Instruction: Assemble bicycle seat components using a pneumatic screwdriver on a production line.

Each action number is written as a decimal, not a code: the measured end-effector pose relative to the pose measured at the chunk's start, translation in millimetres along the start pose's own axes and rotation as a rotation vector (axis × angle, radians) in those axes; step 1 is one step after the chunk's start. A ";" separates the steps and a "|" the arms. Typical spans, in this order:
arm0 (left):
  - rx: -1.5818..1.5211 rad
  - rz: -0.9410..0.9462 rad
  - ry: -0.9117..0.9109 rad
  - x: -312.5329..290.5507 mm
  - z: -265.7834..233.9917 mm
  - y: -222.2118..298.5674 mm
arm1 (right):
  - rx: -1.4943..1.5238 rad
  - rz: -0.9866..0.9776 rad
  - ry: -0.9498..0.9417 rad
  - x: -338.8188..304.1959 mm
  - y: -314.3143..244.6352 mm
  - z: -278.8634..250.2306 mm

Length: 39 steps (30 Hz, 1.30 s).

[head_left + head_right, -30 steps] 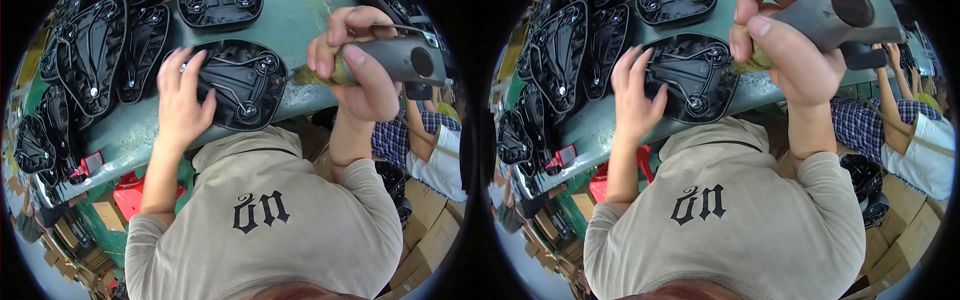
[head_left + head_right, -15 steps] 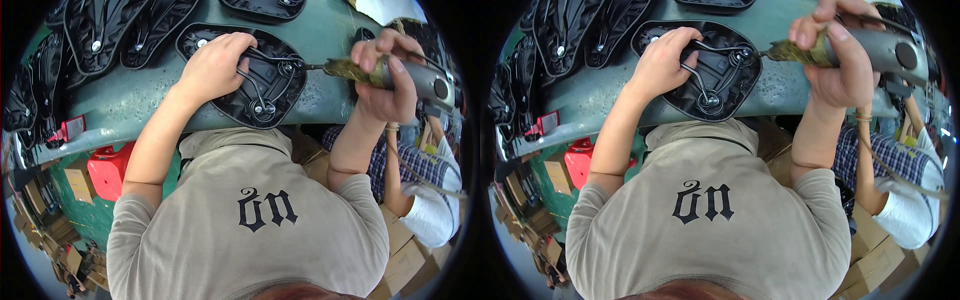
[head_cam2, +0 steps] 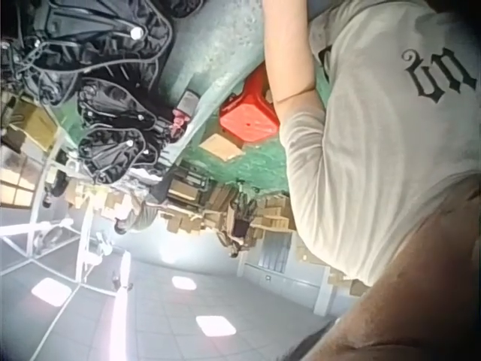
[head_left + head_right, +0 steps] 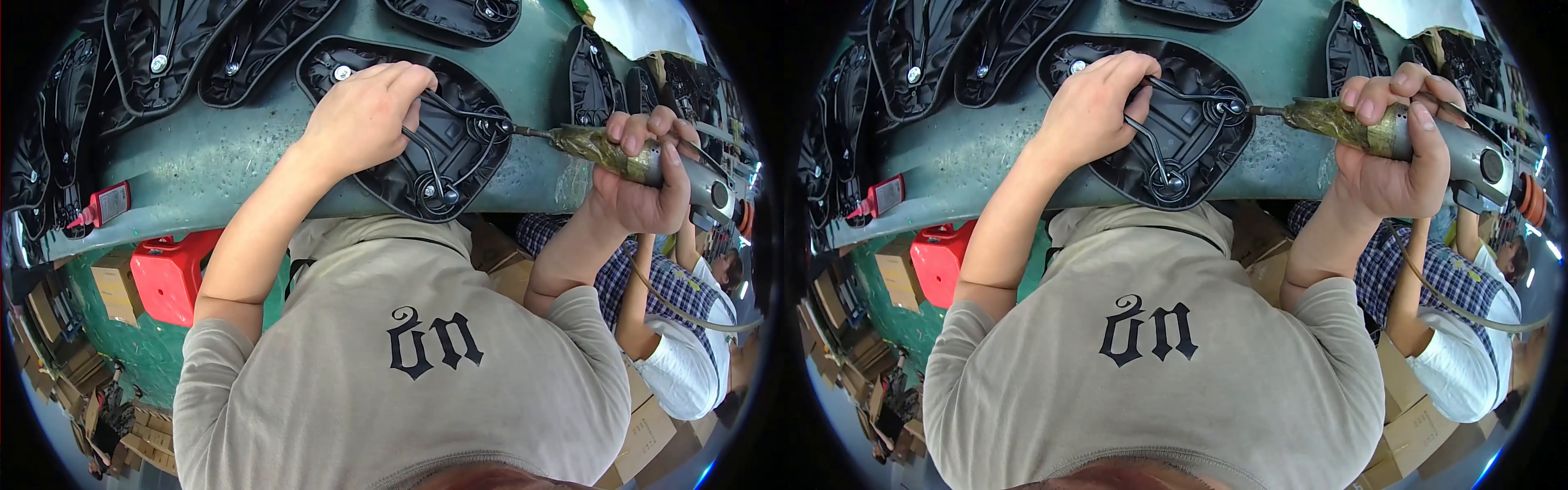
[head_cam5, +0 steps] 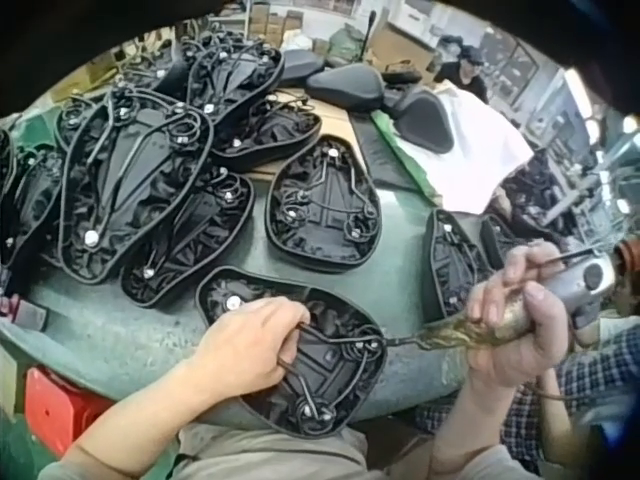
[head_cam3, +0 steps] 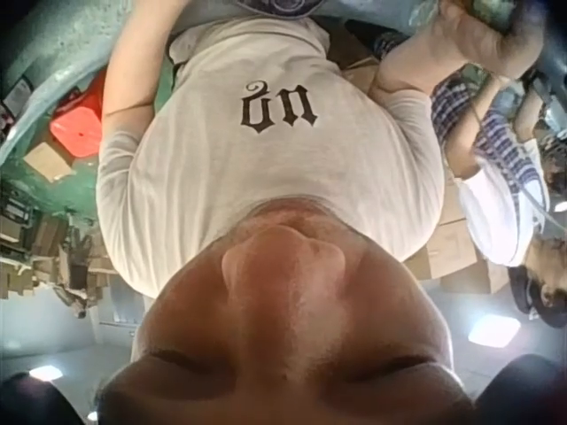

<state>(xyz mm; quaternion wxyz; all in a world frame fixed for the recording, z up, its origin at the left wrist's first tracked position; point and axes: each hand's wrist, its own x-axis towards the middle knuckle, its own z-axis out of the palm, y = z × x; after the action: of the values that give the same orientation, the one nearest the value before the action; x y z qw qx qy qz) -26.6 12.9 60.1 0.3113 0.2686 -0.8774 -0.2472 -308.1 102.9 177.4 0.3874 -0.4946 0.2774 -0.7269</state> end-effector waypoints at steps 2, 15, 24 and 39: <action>0.003 0.016 0.055 0.7 3.1 -3.1 | 0.001 0.017 0.031 0.6 -1.0 0.0; 0.013 0.042 0.056 5.6 1.5 3.0 | -0.021 -0.062 0.102 6.7 -10.5 18.4; 0.017 0.039 0.033 9.2 5.1 5.3 | 0.017 0.033 0.119 1.0 18.1 15.0; 0.035 -0.052 0.060 7.6 5.2 5.6 | -0.124 0.159 -0.117 20.3 39.0 22.5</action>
<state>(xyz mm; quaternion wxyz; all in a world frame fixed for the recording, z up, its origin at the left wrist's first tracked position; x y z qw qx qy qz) -36.9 13.7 63.0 0.3261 0.3041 -0.8646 -0.2318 -280.1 64.1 165.0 0.4280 -0.5358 0.3368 -0.6453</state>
